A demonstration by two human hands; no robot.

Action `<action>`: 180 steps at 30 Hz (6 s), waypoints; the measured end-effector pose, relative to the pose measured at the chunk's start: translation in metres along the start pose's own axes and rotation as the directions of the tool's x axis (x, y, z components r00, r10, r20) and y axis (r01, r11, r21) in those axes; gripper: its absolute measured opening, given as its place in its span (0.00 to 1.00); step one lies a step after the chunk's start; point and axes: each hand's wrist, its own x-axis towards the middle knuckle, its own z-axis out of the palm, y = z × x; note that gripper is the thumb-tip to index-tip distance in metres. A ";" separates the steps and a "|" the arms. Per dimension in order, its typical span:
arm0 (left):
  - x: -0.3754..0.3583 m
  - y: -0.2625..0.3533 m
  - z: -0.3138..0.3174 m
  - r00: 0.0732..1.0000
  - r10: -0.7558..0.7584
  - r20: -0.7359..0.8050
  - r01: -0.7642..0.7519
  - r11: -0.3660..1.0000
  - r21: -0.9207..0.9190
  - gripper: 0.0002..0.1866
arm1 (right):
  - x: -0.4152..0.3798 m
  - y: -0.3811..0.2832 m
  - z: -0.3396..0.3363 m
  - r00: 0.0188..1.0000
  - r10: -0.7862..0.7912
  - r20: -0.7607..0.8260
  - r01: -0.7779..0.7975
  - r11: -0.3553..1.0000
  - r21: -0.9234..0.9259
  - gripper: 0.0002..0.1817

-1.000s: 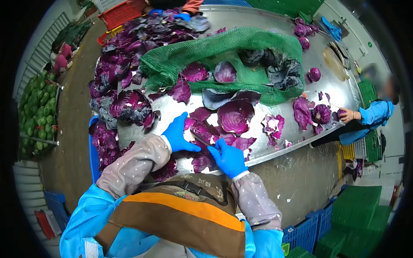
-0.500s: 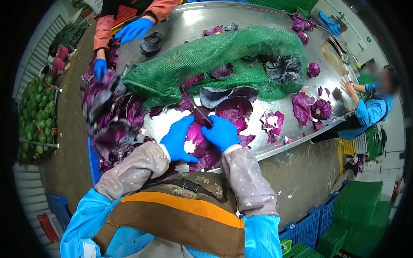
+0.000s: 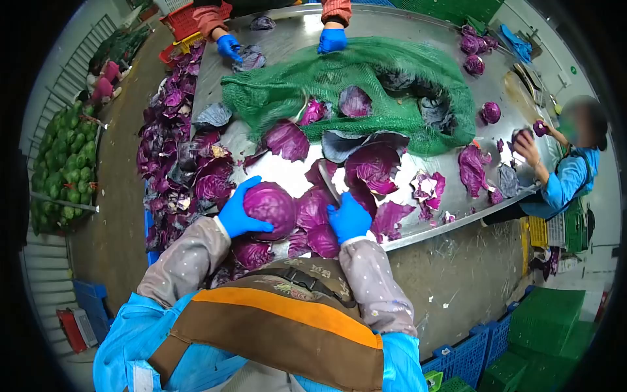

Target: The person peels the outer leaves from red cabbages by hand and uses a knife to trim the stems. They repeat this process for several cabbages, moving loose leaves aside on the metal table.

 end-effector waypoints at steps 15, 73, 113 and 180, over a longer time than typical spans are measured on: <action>-0.008 0.021 0.016 0.955 -0.162 0.247 0.283 0.264 -0.922 0.41 | -0.036 -0.078 -0.099 0.748 -0.660 -0.076 0.594 0.613 0.520 0.23; -0.004 0.038 0.013 0.934 -0.014 0.358 0.355 0.164 -0.920 0.47 | -0.078 -0.094 -0.104 0.953 -0.286 0.097 -0.004 0.309 0.951 0.45; 0.035 0.044 0.074 0.999 -0.049 0.005 0.039 0.852 0.522 0.68 | -0.046 -0.033 -0.038 0.954 -0.286 0.089 0.277 0.955 0.106 0.33; 0.029 0.037 0.086 0.980 0.039 0.196 -0.110 0.923 0.368 0.67 | -0.051 0.031 -0.069 0.990 0.024 0.140 -0.113 0.724 0.680 0.17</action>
